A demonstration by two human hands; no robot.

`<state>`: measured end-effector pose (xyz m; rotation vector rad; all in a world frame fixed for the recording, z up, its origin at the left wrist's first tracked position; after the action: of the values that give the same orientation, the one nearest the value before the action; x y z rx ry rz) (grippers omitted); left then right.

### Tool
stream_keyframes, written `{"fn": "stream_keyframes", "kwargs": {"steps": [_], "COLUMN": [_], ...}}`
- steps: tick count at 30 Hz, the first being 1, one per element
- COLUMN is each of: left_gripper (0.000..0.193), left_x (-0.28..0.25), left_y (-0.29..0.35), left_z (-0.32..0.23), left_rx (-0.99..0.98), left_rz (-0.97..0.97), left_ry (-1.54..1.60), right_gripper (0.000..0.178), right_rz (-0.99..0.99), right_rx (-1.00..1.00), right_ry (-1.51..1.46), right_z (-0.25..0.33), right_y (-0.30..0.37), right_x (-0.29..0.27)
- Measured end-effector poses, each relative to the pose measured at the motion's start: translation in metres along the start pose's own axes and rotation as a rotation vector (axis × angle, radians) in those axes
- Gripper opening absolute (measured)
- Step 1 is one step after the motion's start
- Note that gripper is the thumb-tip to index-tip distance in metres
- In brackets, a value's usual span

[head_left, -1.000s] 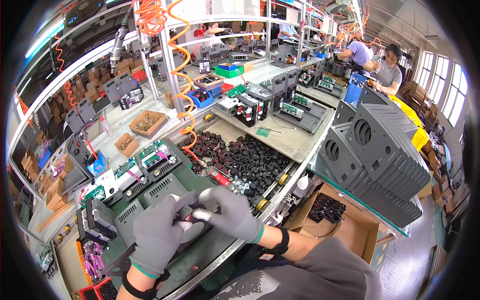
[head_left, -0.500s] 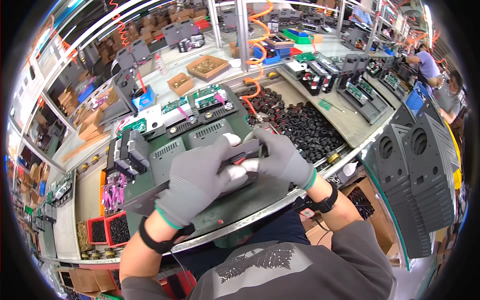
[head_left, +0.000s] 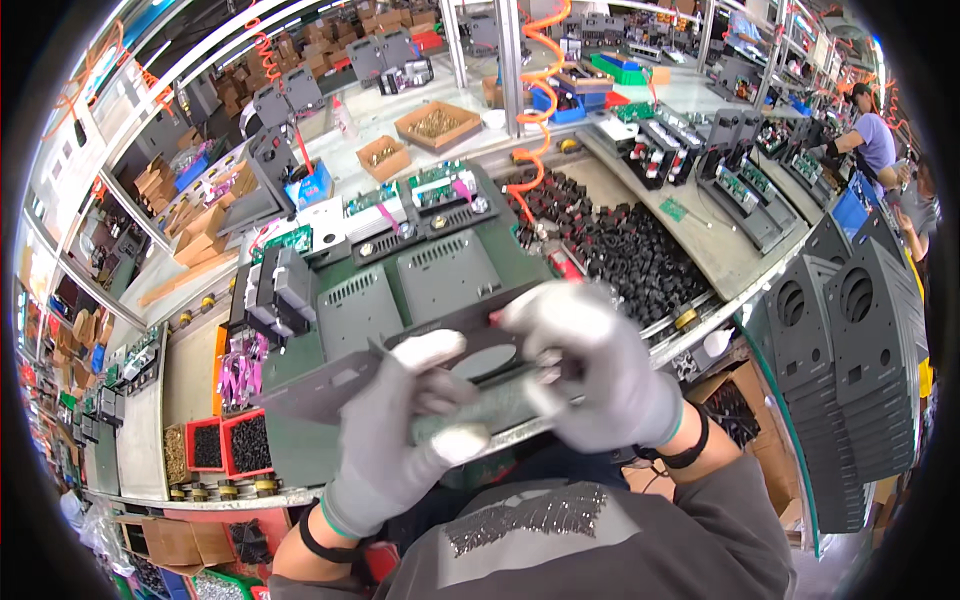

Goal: Installing circular components and internal hardware into a grey metal electronics chassis on an assembly line.

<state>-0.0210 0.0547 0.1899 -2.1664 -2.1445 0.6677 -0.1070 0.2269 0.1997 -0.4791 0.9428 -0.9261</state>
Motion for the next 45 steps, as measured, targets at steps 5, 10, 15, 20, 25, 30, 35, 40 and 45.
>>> {"fn": "stream_keyframes", "kwargs": {"steps": [5,10,15,20,25,30,35,40,45], "left_gripper": [0.09,0.095,0.069,0.043,0.05,0.065,0.059,0.051,0.044], "left_x": [-0.003,-0.032,-0.068,-0.106,-0.104,-0.096,-0.096,-0.096,-0.088], "left_y": [0.03,0.05,0.067,0.056,0.033,0.029,0.03,0.028,0.03], "left_z": [0.034,0.037,0.025,-0.008,0.003,0.004,0.015,0.023,0.029], "left_rx": [-0.274,-0.079,0.096,0.404,0.195,0.269,0.192,0.117,0.229], "left_rz": [-0.093,-0.211,-0.36,-0.278,0.026,0.011,-0.09,-0.171,-0.227], "left_ry": [0.438,0.612,0.065,-1.158,-1.04,-0.967,-1.14,-0.884,-0.979], "right_gripper": [0.054,0.043,0.036,0.03,0.014,0.015,0.016,0.031,0.047], "right_rz": [0.146,0.271,0.163,0.11,0.109,0.13,0.053,-0.109,0.52], "right_rx": [-0.216,-0.032,-0.059,-0.166,-0.235,-0.261,-0.323,-0.297,-0.073], "right_ry": [-0.02,0.05,0.161,0.397,0.63,0.732,0.647,0.724,0.764], "right_z": [0.036,0.038,0.046,0.042,0.038,0.032,0.032,0.026,0.008], "right_y": [-0.015,-0.024,-0.028,-0.031,-0.032,-0.038,-0.041,-0.052,-0.064], "right_x": [0.062,0.081,0.087,0.112,0.144,0.152,0.146,0.133,0.155]}}
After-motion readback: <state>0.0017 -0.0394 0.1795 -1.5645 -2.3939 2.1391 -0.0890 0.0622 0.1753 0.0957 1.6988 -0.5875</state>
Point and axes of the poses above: each hand's wrist, its own y-axis away from the middle knuckle, its own x-axis out of the palm, z = x × y, the point moved 4 cm from there along -y, towards the middle knuckle, and after that the axes turned 8 degrees about x, right-handed, at the moved point
